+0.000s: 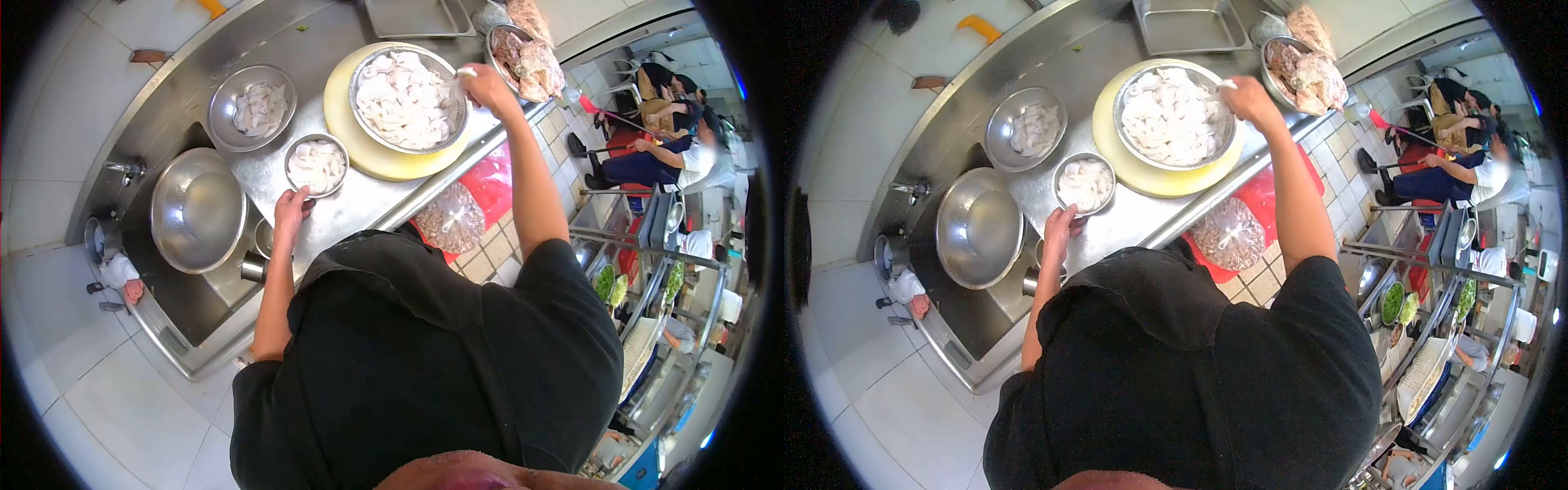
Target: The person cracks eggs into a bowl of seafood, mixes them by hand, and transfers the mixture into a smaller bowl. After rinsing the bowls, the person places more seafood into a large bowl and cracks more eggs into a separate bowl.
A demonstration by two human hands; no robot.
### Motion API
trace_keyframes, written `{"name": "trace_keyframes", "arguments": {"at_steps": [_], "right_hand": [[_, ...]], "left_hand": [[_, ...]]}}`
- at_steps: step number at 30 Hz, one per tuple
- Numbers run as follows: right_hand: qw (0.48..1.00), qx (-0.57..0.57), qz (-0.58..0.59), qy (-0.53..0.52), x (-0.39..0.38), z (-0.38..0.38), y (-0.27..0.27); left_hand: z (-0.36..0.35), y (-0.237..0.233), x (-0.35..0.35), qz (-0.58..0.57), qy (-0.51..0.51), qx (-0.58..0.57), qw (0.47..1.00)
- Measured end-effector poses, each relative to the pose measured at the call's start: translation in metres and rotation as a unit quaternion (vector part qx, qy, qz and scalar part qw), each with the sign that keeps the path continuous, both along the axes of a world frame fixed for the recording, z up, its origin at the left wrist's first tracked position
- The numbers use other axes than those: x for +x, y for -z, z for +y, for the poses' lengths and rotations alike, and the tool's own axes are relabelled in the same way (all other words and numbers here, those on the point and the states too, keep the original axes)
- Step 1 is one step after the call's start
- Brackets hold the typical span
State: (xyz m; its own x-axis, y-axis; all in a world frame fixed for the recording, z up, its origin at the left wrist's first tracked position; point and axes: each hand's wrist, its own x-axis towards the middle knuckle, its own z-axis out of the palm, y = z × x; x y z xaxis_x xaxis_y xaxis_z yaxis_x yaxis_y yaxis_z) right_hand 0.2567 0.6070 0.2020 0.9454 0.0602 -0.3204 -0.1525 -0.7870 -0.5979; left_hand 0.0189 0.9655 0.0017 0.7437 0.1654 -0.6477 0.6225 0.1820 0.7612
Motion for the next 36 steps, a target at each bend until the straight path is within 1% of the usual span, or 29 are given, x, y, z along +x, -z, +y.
{"name": "trace_keyframes", "arguments": {"at_steps": [2,5,8,11,13,15,17,20,21,23,25,27,30,32,35,36], "right_hand": [[1.0,0.021,-0.01,0.003,-0.004,0.006,-0.023],[0.998,0.016,-0.037,-0.038,-0.006,0.013,-0.025],[0.993,0.108,0.034,-0.028,-0.007,0.021,-0.004],[0.976,0.187,0.059,-0.091,-0.041,0.08,-0.002],[0.964,0.22,0.081,-0.128,-0.064,0.126,0.019],[0.964,0.15,0.021,-0.22,-0.075,0.163,0.079],[0.95,0.076,-0.088,-0.288,-0.101,0.191,0.102],[0.917,0.085,-0.238,-0.309,-0.113,0.194,0.123],[0.933,0.111,-0.196,-0.279,-0.107,0.189,0.114],[0.958,0.158,-0.107,-0.216,-0.088,0.153,0.08],[0.97,0.135,-0.157,-0.127,-0.068,0.108,0.064],[0.975,0.022,-0.193,-0.112,-0.046,0.056,0.045],[0.982,-0.066,-0.166,-0.06,-0.029,-0.008,0.031],[0.981,-0.078,-0.165,-0.062,-0.031,-0.032,0.02],[0.985,-0.08,-0.13,-0.076,-0.023,-0.049,0.028],[0.986,-0.08,-0.124,-0.083,-0.022,-0.049,0.034]], "left_hand": [[-0.001,-0.002,0.0,0.001,0.0,-0.008,1.0],[-0.001,-0.002,0.0,0.004,0.002,-0.007,1.0],[-0.001,-0.001,0.0,0.013,0.015,0.004,1.0],[-0.001,-0.009,-0.003,0.012,0.01,0.005,1.0],[0.0,-0.003,-0.003,0.015,0.007,-0.007,1.0],[0.002,0.0,-0.002,0.017,0.015,0.004,1.0],[0.001,0.003,-0.003,0.006,0.012,0.012,1.0],[0.001,-0.001,-0.008,-0.021,-0.016,0.019,0.999],[0.001,-0.006,-0.011,-0.024,-0.028,0.016,0.999],[-0.001,-0.009,-0.02,-0.026,-0.059,0.002,0.998],[0.0,-0.007,-0.027,-0.028,-0.092,-0.018,0.995],[0.0,-0.011,-0.028,-0.039,-0.093,-0.018,0.995],[-0.005,-0.009,-0.02,-0.051,-0.092,-0.018,0.994],[-0.009,0.001,-0.004,-0.05,-0.093,-0.009,0.994],[-0.015,0.003,0.013,-0.096,-0.153,-0.001,0.984],[-0.013,0.007,0.015,-0.099,-0.154,0.008,0.983]]}}
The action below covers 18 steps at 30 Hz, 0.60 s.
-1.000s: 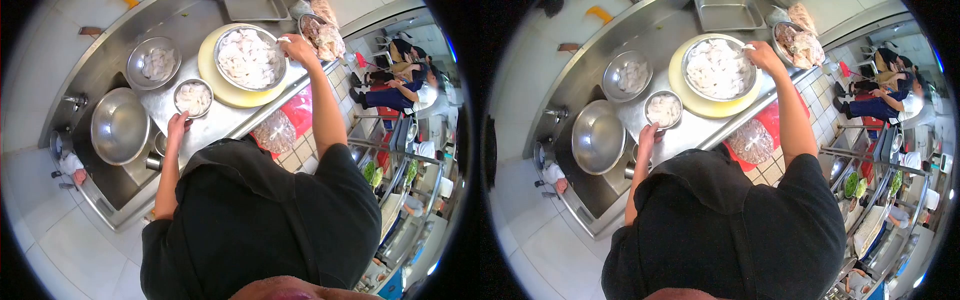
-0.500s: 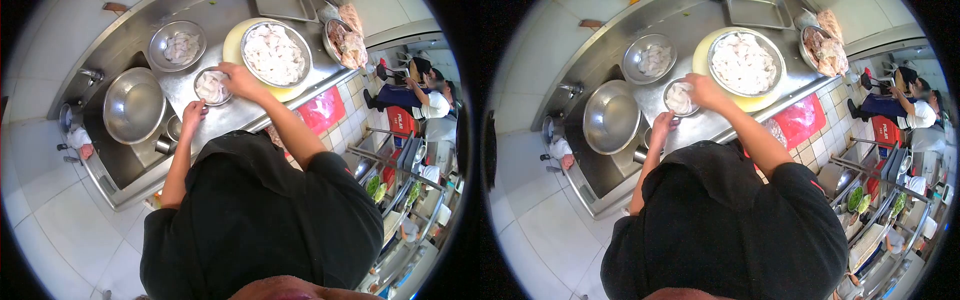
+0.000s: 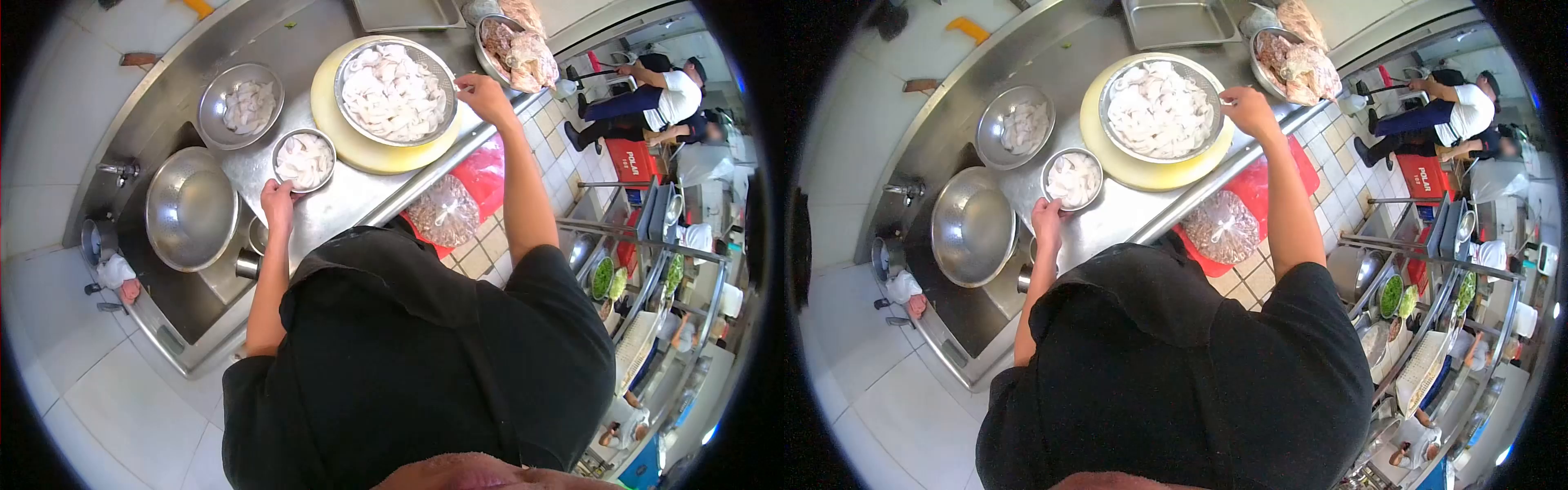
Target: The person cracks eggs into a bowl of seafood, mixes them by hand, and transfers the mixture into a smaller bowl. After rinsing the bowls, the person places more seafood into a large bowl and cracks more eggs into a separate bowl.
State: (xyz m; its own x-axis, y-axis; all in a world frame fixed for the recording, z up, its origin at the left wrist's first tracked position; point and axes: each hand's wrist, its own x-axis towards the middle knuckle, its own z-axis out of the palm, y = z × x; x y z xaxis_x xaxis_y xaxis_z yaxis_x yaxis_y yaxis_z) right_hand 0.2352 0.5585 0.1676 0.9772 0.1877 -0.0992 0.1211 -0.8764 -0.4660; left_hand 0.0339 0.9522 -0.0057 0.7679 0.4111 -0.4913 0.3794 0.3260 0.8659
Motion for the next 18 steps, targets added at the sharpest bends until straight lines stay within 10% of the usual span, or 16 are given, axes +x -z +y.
{"name": "trace_keyframes", "arguments": {"at_steps": [11,18], "right_hand": [[0.953,-0.269,-0.034,-0.134,0.007,0.05,0.075],[0.983,-0.162,-0.087,0.006,-0.008,0.054,0.055]], "left_hand": [[0.002,-0.024,-0.042,0.055,-0.021,-0.008,0.998],[0.015,-0.031,-0.075,-0.013,0.008,-0.051,0.999]]}}
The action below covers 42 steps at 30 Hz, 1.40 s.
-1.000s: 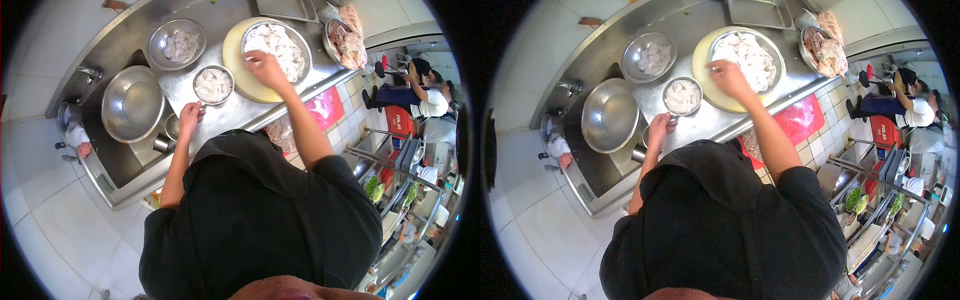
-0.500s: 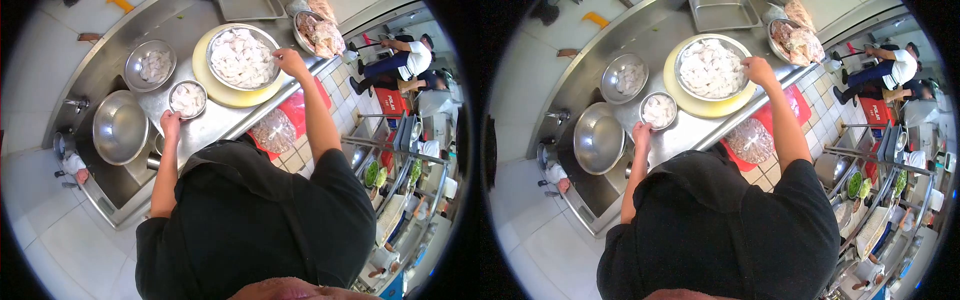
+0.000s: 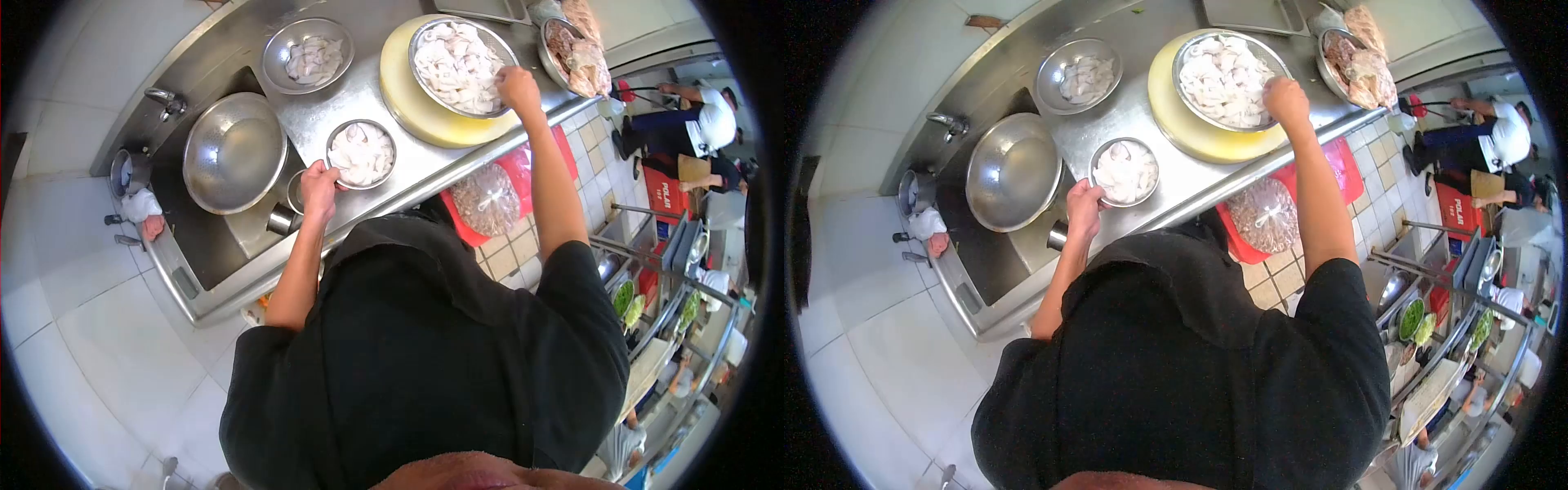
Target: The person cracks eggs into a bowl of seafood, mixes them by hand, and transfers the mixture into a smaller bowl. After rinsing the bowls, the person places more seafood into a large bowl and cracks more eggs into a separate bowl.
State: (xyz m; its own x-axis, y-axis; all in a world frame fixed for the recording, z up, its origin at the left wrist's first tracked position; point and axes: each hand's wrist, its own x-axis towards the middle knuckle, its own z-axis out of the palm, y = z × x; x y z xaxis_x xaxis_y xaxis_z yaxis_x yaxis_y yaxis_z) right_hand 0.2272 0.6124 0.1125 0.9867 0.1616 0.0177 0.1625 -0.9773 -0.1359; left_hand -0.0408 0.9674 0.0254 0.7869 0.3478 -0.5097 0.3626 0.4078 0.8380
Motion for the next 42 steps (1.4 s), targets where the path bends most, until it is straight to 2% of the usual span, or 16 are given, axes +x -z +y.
{"name": "trace_keyframes", "arguments": {"at_steps": [6,9,12,13,14,15,17,18,19,21,23,29,33,38,41,42], "right_hand": [[0.983,0.154,-0.089,0.037,-0.033,0.011,-0.08],[0.962,0.265,-0.054,0.038,-0.07,0.022,-0.106],[0.895,0.444,0.022,0.033,-0.128,0.037,-0.103],[0.892,0.443,0.064,0.068,-0.156,0.048,-0.108],[0.836,0.54,0.084,0.049,-0.178,0.048,-0.08],[0.855,0.488,0.123,0.123,-0.206,0.062,-0.076],[0.929,0.329,0.158,0.058,-0.259,0.064,-0.053],[0.958,0.281,0.047,-0.026,-0.282,0.053,-0.031],[0.961,0.271,-0.046,-0.038,-0.305,0.043,-0.034],[0.944,0.313,-0.086,0.054,-0.344,0.016,-0.043],[0.945,0.279,-0.11,0.128,-0.383,-0.028,-0.038],[0.916,0.33,-0.06,0.22,-0.515,-0.145,-0.063],[0.882,0.339,-0.131,0.3,-0.58,-0.204,-0.056],[0.843,0.316,-0.202,0.386,-0.64,-0.26,-0.113],[0.818,0.301,-0.216,0.44,-0.664,-0.294,-0.139],[0.81,0.286,-0.223,0.462,-0.673,-0.305,-0.151]], "left_hand": [[0.006,-0.005,-0.001,-0.007,0.059,-0.02,0.998],[-0.006,-0.023,0.004,0.021,0.081,-0.023,0.996],[-0.025,-0.03,0.007,0.034,0.128,-0.021,0.991],[-0.033,-0.031,0.006,0.034,0.141,-0.018,0.989],[-0.044,-0.036,0.006,0.031,0.159,-0.015,0.987],[-0.057,-0.05,0.002,0.027,0.179,0.014,0.983],[-0.078,-0.065,-0.006,-0.003,0.224,0.027,0.974],[-0.093,-0.062,-0.009,-0.009,0.23,0.029,0.973],[-0.107,-0.062,-0.013,-0.028,0.255,-0.001,0.966],[-0.141,-0.069,-0.018,-0.026,0.298,0.003,0.954],[-0.182,-0.081,-0.027,0.014,0.325,-0.017,0.945],[-0.342,-0.121,-0.083,-0.029,0.498,-0.036,0.866],[-0.437,-0.121,-0.119,-0.014,0.618,-0.066,0.783],[-0.523,-0.16,-0.155,-0.025,0.709,-0.06,0.703],[-0.564,-0.191,-0.155,-0.026,0.735,-0.174,0.655],[-0.577,-0.196,-0.148,-0.038,0.756,-0.158,0.635]]}}
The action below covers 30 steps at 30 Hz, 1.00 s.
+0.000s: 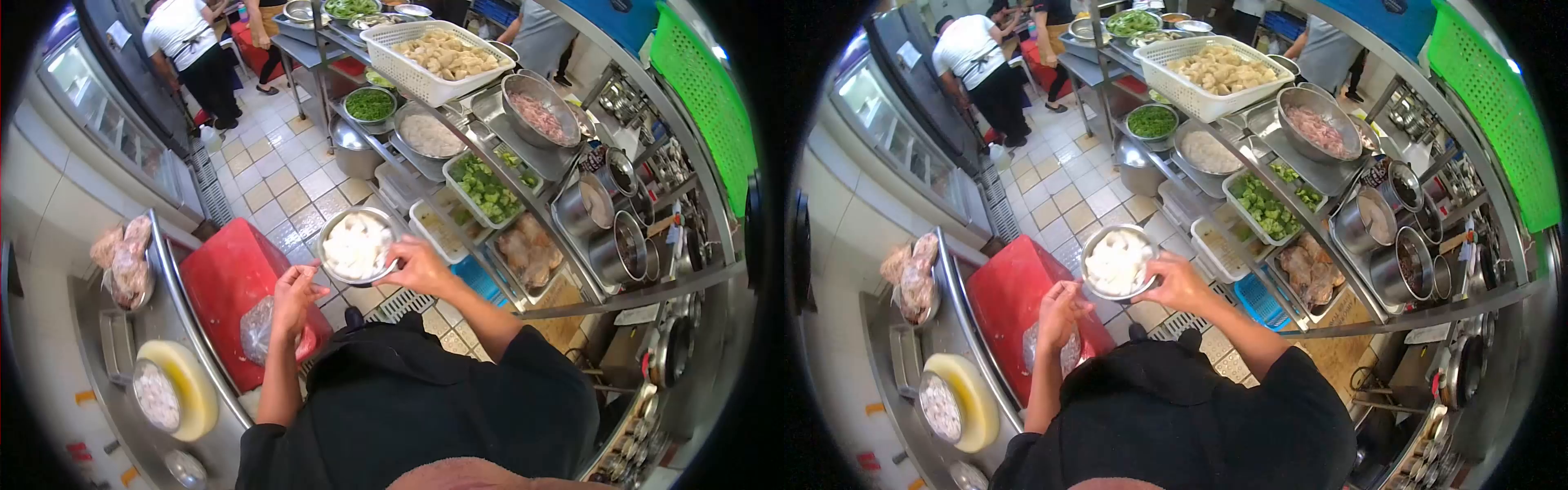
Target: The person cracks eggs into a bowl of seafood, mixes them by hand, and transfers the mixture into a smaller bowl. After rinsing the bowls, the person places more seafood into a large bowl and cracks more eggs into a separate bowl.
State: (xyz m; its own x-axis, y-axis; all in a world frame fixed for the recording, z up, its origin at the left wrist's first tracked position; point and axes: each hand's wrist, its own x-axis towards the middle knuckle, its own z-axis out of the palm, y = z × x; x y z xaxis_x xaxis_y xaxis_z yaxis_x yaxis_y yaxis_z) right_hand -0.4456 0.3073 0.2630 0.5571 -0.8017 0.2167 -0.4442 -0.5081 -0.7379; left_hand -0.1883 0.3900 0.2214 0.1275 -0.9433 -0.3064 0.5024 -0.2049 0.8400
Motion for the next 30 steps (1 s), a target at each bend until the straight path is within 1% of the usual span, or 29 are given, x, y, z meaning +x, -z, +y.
{"name": "trace_keyframes", "arguments": {"at_steps": [1,3,4,5,7,9,11,12,14,15,16,17,18,19,23,24,25,26,27,28,30], "right_hand": [[1.0,-0.01,0.007,0.028,-0.011,-0.017,-0.013],[0.995,-0.003,-0.05,0.085,-0.029,-0.042,-0.041],[0.993,-0.037,-0.062,0.094,-0.041,-0.059,-0.056],[0.99,-0.068,-0.071,0.103,-0.051,-0.076,-0.071],[0.964,0.01,-0.211,0.16,-0.066,-0.105,-0.098],[0.943,-0.01,-0.251,0.219,-0.073,-0.135,-0.14],[0.934,-0.058,-0.193,0.294,-0.084,-0.172,-0.174],[0.93,-0.061,-0.191,0.309,-0.097,-0.197,-0.182],[0.922,-0.063,-0.181,0.337,-0.128,-0.249,-0.192],[0.92,-0.092,-0.146,0.351,-0.141,-0.273,-0.197],[0.917,-0.119,-0.112,0.363,-0.152,-0.298,-0.2],[0.914,-0.144,-0.081,0.372,-0.158,-0.325,-0.201],[0.911,-0.142,-0.141,0.362,-0.16,-0.352,-0.199],[0.907,-0.155,-0.123,0.373,-0.167,-0.378,-0.198],[0.891,-0.175,-0.039,0.416,-0.215,-0.492,-0.193],[0.886,-0.173,-0.021,0.429,-0.221,-0.519,-0.193],[0.881,-0.173,-0.004,0.441,-0.227,-0.547,-0.193],[0.889,-0.169,-0.023,0.426,-0.233,-0.573,-0.19],[0.888,-0.175,-0.015,0.425,-0.241,-0.6,-0.183],[0.888,-0.181,-0.006,0.424,-0.249,-0.626,-0.176],[0.881,-0.207,0.022,0.424,-0.249,-0.667,-0.165]], "left_hand": [[-0.017,0.005,0.008,-0.039,0.015,0.013,0.999],[-0.042,0.024,0.034,-0.118,0.048,0.032,0.991],[-0.054,0.035,0.05,-0.13,0.065,0.062,0.987],[-0.067,0.047,0.064,-0.13,0.057,0.075,0.987],[-0.093,0.076,0.084,-0.124,0.038,0.103,0.986],[-0.121,0.102,0.097,-0.152,0.028,0.114,0.981],[-0.15,0.126,0.105,-0.192,0.031,0.105,0.975],[-0.165,0.142,0.106,-0.194,0.046,0.111,0.974],[-0.195,0.154,0.103,-0.253,0.1,0.123,0.955],[-0.211,0.156,0.098,-0.282,0.123,0.129,0.943],[-0.222,0.146,0.093,-0.345,0.14,0.125,0.92],[-0.234,0.148,0.091,-0.392,0.158,0.099,0.901],[-0.24,0.154,0.092,-0.438,0.175,0.074,0.879],[-0.245,0.16,0.092,-0.482,0.19,0.05,0.854],[-0.251,0.196,0.098,-0.462,0.197,0.174,0.847],[-0.24,0.239,0.104,-0.464,0.134,0.124,0.867],[-0.236,0.235,0.098,-0.463,0.124,0.158,0.863],[-0.232,0.227,0.094,-0.462,0.113,0.191,0.859],[-0.228,0.221,0.088,-0.459,0.103,0.226,0.853],[-0.22,0.229,0.084,-0.438,0.103,0.238,0.861],[-0.191,0.271,0.086,-0.391,0.103,0.263,0.876]]}}
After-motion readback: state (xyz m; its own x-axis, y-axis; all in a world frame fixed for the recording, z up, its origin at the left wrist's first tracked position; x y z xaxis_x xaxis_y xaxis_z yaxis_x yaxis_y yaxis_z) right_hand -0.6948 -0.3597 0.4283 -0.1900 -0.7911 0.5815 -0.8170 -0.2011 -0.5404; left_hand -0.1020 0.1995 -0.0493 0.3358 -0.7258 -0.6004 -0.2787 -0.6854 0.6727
